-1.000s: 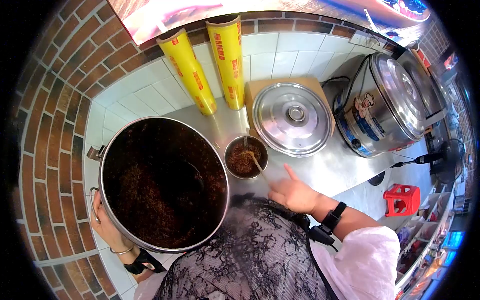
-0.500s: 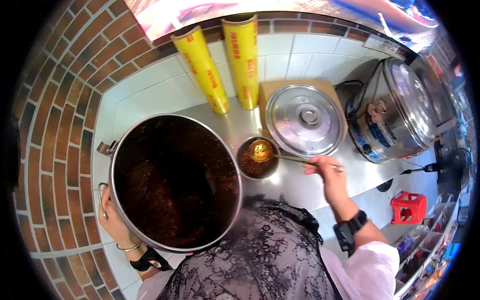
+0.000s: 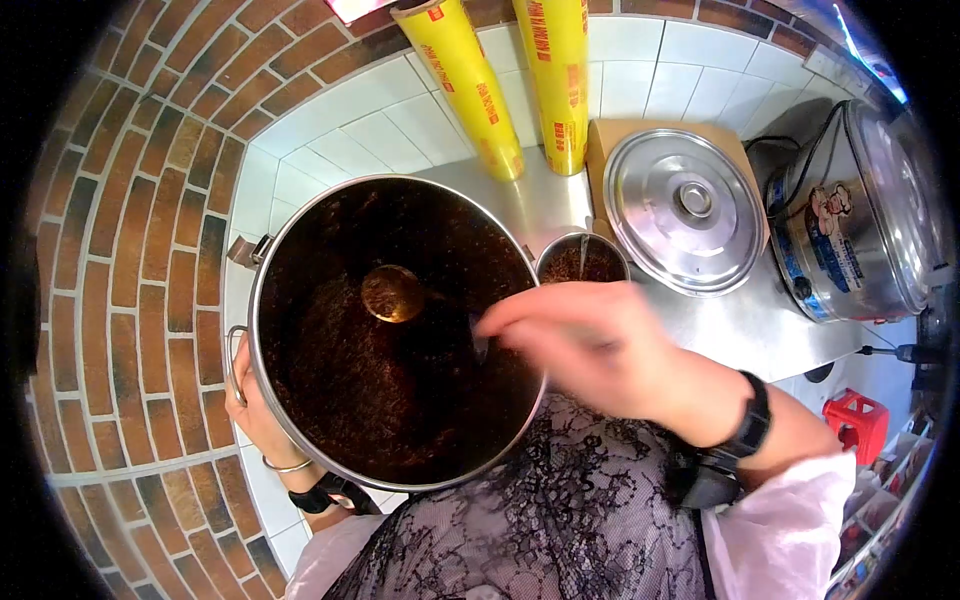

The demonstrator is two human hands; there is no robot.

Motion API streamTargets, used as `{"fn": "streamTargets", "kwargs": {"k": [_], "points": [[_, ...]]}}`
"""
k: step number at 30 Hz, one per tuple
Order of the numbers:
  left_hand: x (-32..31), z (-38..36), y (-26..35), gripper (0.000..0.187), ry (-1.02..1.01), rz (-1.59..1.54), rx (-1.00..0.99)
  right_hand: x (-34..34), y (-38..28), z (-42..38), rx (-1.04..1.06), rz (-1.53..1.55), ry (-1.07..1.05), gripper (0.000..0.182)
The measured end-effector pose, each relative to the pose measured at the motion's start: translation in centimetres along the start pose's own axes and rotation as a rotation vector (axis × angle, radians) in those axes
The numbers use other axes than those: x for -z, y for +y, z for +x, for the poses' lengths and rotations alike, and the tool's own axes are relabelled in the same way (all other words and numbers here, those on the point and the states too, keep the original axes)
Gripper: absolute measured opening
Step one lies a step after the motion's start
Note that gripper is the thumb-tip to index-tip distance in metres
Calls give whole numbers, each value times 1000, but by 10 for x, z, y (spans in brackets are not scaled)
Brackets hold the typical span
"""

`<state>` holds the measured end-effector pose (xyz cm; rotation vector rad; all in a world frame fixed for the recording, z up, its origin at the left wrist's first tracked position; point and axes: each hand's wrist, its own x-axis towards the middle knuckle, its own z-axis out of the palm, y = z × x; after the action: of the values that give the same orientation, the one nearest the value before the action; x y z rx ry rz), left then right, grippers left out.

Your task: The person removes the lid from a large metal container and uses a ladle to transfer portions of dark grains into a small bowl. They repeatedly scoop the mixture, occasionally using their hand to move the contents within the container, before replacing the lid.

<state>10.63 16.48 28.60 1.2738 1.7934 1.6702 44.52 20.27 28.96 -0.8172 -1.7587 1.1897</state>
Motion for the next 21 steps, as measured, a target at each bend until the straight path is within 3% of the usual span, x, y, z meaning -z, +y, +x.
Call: {"fn": "streamTargets", "kwargs": {"k": [1, 4, 7, 9, 16, 19, 21], "points": [[0, 1, -1, 37, -13, -5, -6, -15, 6, 14, 203, -176, -93, 15], [1, 2, -1, 36, -40, 68, -60, -56, 28, 43, 483, -261, -242, 19], [0, 3, 0, 36, -53, 26, -50, -80, 50, 66, 577, -297, -365, 16], [2, 3, -3, 36, -56, 34, -57, -91, 59, 76, 628, -513, -604, 18], [7, 3, -10, 36, -75, 5, -81, -114, 62, 85, 603, -512, -697, 15], [9, 2, -10, 36, -65, 26, -85, -116, 58, 88, 427, -411, -780, 14], [9, 2, -10, 36, -64, 23, -86, -119, 59, 88, 325, -281, -659, 16]]}}
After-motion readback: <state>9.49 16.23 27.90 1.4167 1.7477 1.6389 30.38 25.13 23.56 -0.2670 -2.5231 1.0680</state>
